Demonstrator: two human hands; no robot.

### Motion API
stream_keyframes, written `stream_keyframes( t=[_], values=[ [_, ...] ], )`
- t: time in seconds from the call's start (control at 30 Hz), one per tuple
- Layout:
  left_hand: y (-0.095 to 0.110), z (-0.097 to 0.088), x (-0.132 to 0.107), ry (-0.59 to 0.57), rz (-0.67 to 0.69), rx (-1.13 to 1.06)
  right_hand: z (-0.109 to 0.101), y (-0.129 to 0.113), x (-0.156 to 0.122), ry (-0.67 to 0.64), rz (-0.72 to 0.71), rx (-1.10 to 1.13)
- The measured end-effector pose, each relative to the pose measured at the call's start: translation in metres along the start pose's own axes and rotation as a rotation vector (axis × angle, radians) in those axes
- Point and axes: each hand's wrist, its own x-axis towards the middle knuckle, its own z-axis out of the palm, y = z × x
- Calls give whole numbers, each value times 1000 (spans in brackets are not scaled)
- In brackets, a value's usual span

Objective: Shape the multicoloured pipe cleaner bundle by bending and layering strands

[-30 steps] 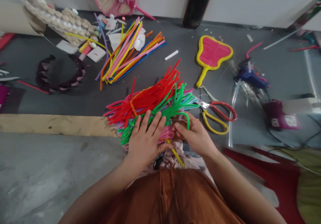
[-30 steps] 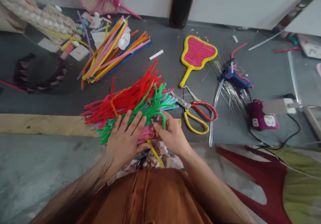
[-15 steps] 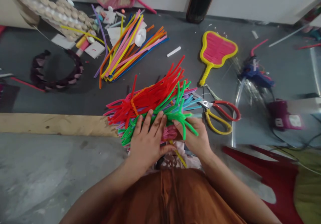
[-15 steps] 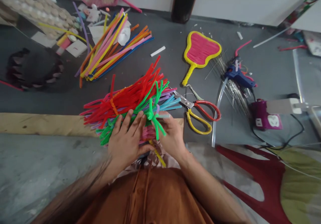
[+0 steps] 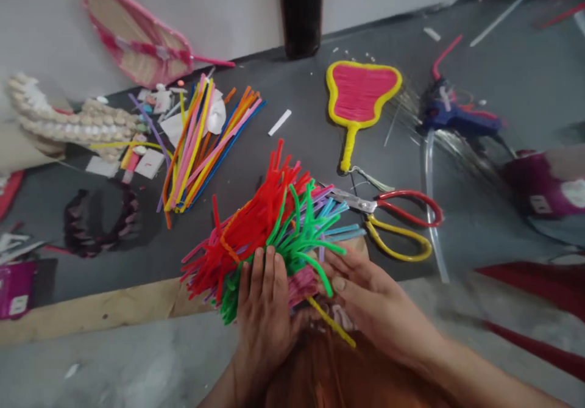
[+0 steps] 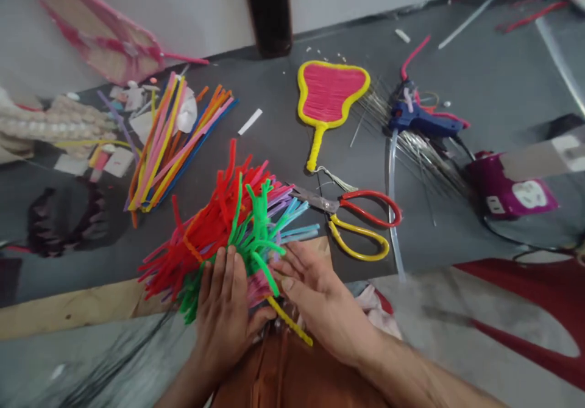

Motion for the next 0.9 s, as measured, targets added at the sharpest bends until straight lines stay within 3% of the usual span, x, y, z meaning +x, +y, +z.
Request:
stream_keyframes(
  t=[0.13,0.27,0.37,0.47,0.63,0.77,0.9],
  values=[
    [-5,-4,0,-21,39,11,4,-11,18,-56,6,82],
    [-7,-22,8,-131,64,20,-2,-24,34,-239,-35,-192],
    [-3,-42,19,-228,59,74,-7,-31,38,-235,-143,-402],
    [6,-50,29,-224,32,134,-7,-34,39,-255,-171,-397],
    [16,-26,28,-46,7,65,-6,-34,39,-176,-165,-475],
    [21,-5,25,-55,-115,32,-9,-28,44,-117,-250,-663],
    [23,-2,26,-58,-142,16,-13,-21,46,-30,-360,-804]
  ],
)
